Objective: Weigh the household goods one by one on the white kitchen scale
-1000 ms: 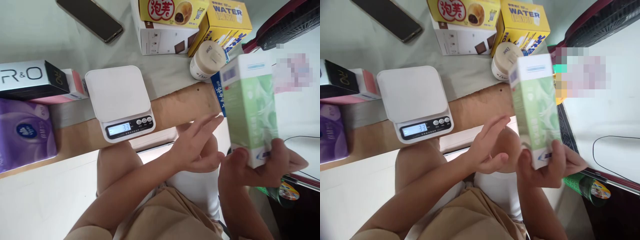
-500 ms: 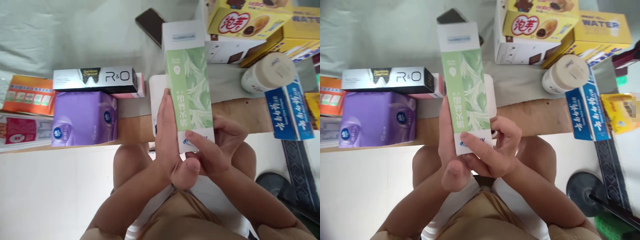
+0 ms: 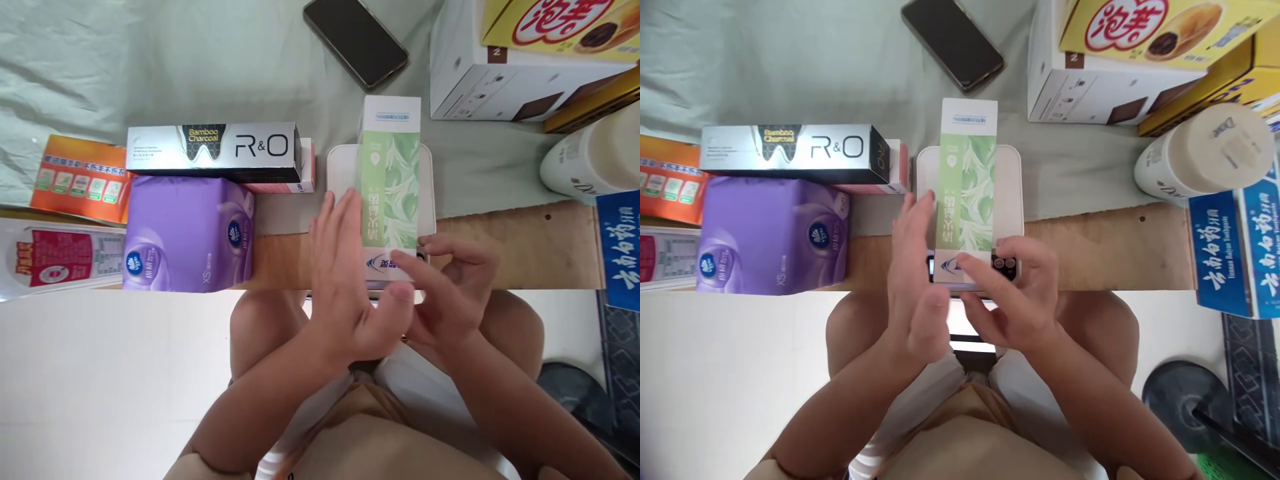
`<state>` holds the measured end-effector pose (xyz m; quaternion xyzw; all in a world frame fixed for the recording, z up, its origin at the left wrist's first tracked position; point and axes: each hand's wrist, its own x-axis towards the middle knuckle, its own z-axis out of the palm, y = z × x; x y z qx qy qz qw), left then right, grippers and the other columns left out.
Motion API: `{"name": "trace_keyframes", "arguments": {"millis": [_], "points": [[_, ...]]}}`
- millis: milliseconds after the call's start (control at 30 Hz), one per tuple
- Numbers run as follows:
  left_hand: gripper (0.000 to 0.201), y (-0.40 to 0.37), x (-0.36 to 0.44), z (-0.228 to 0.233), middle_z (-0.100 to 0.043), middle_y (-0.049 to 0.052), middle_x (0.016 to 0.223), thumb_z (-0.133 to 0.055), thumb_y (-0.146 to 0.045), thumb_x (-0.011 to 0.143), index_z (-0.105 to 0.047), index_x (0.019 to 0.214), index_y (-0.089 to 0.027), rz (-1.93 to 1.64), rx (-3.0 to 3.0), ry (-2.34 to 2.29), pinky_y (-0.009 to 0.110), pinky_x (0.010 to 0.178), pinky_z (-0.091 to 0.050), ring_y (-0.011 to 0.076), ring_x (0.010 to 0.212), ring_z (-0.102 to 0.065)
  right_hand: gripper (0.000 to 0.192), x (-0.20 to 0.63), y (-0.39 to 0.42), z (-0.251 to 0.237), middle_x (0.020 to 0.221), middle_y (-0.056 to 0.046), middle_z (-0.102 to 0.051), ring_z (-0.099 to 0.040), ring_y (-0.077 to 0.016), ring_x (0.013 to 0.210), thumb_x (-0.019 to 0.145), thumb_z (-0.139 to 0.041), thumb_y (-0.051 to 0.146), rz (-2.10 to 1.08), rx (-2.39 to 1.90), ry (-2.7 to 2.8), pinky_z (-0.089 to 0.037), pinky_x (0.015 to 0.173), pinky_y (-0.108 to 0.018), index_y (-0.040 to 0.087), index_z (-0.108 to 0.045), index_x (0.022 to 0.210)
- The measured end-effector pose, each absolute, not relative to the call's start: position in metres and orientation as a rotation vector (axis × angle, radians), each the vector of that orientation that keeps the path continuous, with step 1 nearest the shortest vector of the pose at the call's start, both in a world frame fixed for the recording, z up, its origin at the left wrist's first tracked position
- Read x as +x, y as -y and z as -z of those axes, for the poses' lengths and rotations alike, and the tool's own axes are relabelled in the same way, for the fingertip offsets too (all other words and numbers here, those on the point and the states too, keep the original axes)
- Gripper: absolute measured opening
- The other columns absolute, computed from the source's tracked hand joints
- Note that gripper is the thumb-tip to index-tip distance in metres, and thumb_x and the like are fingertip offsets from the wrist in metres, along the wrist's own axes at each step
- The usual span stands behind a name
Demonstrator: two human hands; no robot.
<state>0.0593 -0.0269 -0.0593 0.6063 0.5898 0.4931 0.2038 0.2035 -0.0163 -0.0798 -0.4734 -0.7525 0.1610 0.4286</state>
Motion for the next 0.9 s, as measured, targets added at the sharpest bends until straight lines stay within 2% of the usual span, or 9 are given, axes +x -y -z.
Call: {"name": "trace_keyframes", "arguments": {"millis": [67,133,233,367,500,600,767,833,900], "points": [[0.070,0.021,0.049,0.062,-0.049,0.013,0.156,-0.029,-0.067,0.099,-0.044,0.150,-0.022,-1.495,1.648,-1.585,0.057,0.132,-0.027,0.0343,0.155,-0.036,0.046,0.213,0.007,0.078,0.106,-0.006,-0.051,-0.058,-0.0167,0.095,0.087,-0.056,0.039,-0.226,-1.068,1.857,-0.055,0.076,-0.035,0.038,-0.063,0.133],[0.063,0.013,0.035,0.066,-0.055,0.008,0.150,-0.032,-0.063,0.100,-0.053,0.145,-0.024,-1.635,1.640,-1.519,0.052,0.131,-0.032,0.0315,0.150,-0.043,0.045,0.221,-0.002,0.080,0.102,-0.006,-0.054,-0.057,-0.0161,0.090,0.091,-0.050,0.038,-0.136,-1.048,1.773,-0.053,0.074,-0.034,0.033,-0.064,0.133],[0.057,0.002,0.017,0.073,-0.061,0.003,0.141,-0.032,-0.063,0.099,-0.059,0.137,-0.031,-1.696,1.624,-1.545,0.052,0.127,-0.037,0.0287,0.144,-0.048,0.041,0.229,-0.011,0.085,0.098,-0.004,-0.055,-0.054,-0.0155,0.091,0.093,-0.045,0.040,-0.177,-1.096,1.663,-0.050,0.076,-0.034,0.036,-0.066,0.128],[0.057,-0.005,0.011,0.078,-0.062,0.003,0.127,-0.036,-0.075,0.094,-0.061,0.128,-0.036,-1.654,1.552,-1.672,0.055,0.115,-0.047,0.0287,0.129,-0.057,0.037,0.232,-0.014,0.088,0.099,-0.004,-0.057,-0.056,-0.0146,0.095,0.094,-0.046,0.036,-0.281,-1.120,1.615,-0.050,0.079,-0.032,0.032,-0.068,0.123],[0.054,-0.008,0.019,0.078,-0.059,0.003,0.109,-0.030,-0.072,0.097,-0.057,0.116,-0.029,-1.783,1.706,-1.715,0.054,0.100,-0.052,0.0222,0.110,-0.060,0.034,0.234,-0.013,0.086,0.104,-0.005,-0.060,-0.060,-0.0150,0.094,0.093,-0.047,0.033,-0.387,-1.177,1.553,-0.053,0.081,-0.035,0.022,-0.068,0.117],[0.055,-0.008,0.027,0.078,-0.057,0.001,0.108,-0.021,-0.064,0.103,-0.055,0.113,-0.021,-1.785,1.813,-1.709,0.054,0.102,-0.051,0.0190,0.110,-0.059,0.033,0.234,-0.011,0.085,0.102,-0.005,-0.061,-0.061,-0.0145,0.093,0.090,-0.048,0.032,-0.471,-1.235,1.481,-0.052,0.082,-0.035,0.019,-0.067,0.114],[0.068,-0.004,0.039,0.074,-0.055,-0.001,0.109,-0.001,-0.054,0.108,-0.052,0.113,-0.010,-1.703,1.887,-1.907,0.042,0.091,-0.055,0.0083,0.107,-0.058,0.031,0.233,-0.005,0.089,0.098,-0.005,-0.061,-0.058,-0.0133,0.093,0.091,-0.050,0.032,-0.606,-1.242,1.363,-0.049,0.083,-0.033,0.020,-0.068,0.113],[0.071,-0.002,0.041,0.072,-0.056,-0.001,0.113,0.009,-0.045,0.108,-0.051,0.115,-0.007,-1.610,1.893,-2.030,0.040,0.092,-0.056,0.0096,0.116,-0.057,0.031,0.233,-0.003,0.090,0.098,-0.005,-0.061,-0.057,-0.0131,0.094,0.093,-0.050,0.035,-0.617,-1.250,1.357,-0.049,0.085,-0.033,0.021,-0.068,0.114],[0.072,0.000,0.040,0.072,-0.059,0.000,0.115,0.006,-0.050,0.107,-0.053,0.116,-0.010,-1.591,1.881,-1.999,0.042,0.093,-0.056,0.0147,0.121,-0.059,0.032,0.235,-0.002,0.091,0.100,-0.004,-0.061,-0.057,-0.0125,0.094,0.094,-0.050,0.036,-0.639,-1.268,1.353,-0.049,0.087,-0.033,0.022,-0.068,0.116]]}}
